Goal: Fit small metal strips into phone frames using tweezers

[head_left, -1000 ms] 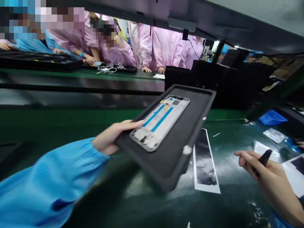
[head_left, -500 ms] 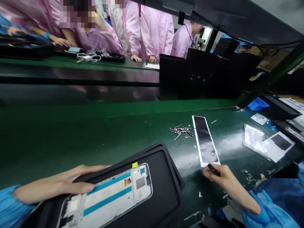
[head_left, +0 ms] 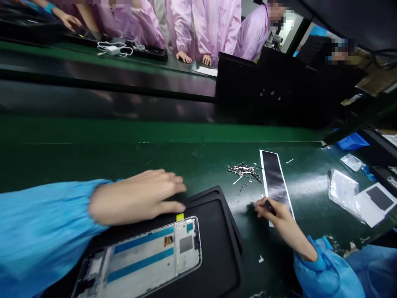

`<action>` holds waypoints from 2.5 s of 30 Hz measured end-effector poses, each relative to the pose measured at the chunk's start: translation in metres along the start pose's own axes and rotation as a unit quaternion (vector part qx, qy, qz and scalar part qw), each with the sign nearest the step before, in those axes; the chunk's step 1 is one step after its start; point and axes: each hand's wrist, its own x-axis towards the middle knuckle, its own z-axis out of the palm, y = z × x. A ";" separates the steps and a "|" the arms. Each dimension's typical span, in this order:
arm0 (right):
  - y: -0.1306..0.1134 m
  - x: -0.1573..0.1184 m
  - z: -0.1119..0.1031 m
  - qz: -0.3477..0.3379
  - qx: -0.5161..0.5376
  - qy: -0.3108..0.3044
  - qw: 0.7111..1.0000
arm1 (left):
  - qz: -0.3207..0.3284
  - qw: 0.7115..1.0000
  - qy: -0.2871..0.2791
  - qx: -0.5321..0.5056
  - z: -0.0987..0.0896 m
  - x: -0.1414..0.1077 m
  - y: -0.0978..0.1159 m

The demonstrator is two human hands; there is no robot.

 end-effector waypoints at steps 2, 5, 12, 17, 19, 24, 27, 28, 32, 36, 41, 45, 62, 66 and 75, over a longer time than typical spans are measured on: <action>-0.005 0.005 -0.007 -0.023 -0.018 0.040 0.999 | 0.012 0.999 -0.021 0.027 -0.010 0.022 0.014; -0.009 0.012 -0.007 -0.063 -0.077 0.062 0.993 | 0.046 0.999 -0.008 0.017 -0.013 0.056 0.035; 0.002 0.048 0.024 -0.128 -0.323 0.075 0.935 | 0.083 0.996 -0.021 -0.025 0.026 0.115 0.063; -0.007 0.054 0.025 -0.161 -0.440 0.007 0.883 | 0.088 0.994 -0.026 -0.053 0.045 0.122 0.063; -0.010 0.054 0.023 -0.172 -0.452 -0.009 0.875 | 0.084 0.994 -0.021 -0.063 0.046 0.122 0.062; 0.003 0.053 0.018 -0.179 -0.398 0.015 0.900 | 0.096 0.992 0.010 -0.075 0.043 0.119 0.065; 0.014 0.050 0.012 -0.169 -0.320 0.060 0.930 | 0.119 0.990 0.027 -0.070 0.041 0.120 0.071; 0.016 0.048 0.010 -0.163 -0.290 0.077 0.940 | 0.125 0.990 0.030 -0.065 0.040 0.121 0.073; 0.018 0.034 0.002 -0.127 -0.179 0.140 0.965 | 0.144 0.988 0.030 -0.036 0.042 0.130 0.082; 0.018 0.023 0.001 -0.081 -0.096 0.178 0.976 | 0.168 0.986 0.009 -0.014 0.049 0.139 0.086; 0.017 0.016 0.008 -0.034 -0.003 0.189 0.981 | 0.166 0.985 0.035 -0.021 0.052 0.135 0.086; 0.008 0.011 0.012 -0.003 0.087 0.201 0.976 | 0.169 0.980 0.072 -0.070 0.040 0.123 0.088; -0.056 -0.029 0.029 0.019 0.368 0.083 0.926 | 0.385 0.814 0.435 -0.010 0.030 0.031 0.105; -0.062 -0.036 0.029 0.004 0.354 0.048 0.934 | 0.365 0.815 0.449 -0.020 0.029 0.016 0.102; -0.083 -0.053 0.028 -0.011 0.306 0.052 0.951 | 0.022 0.822 -0.020 -0.569 0.007 -0.010 0.097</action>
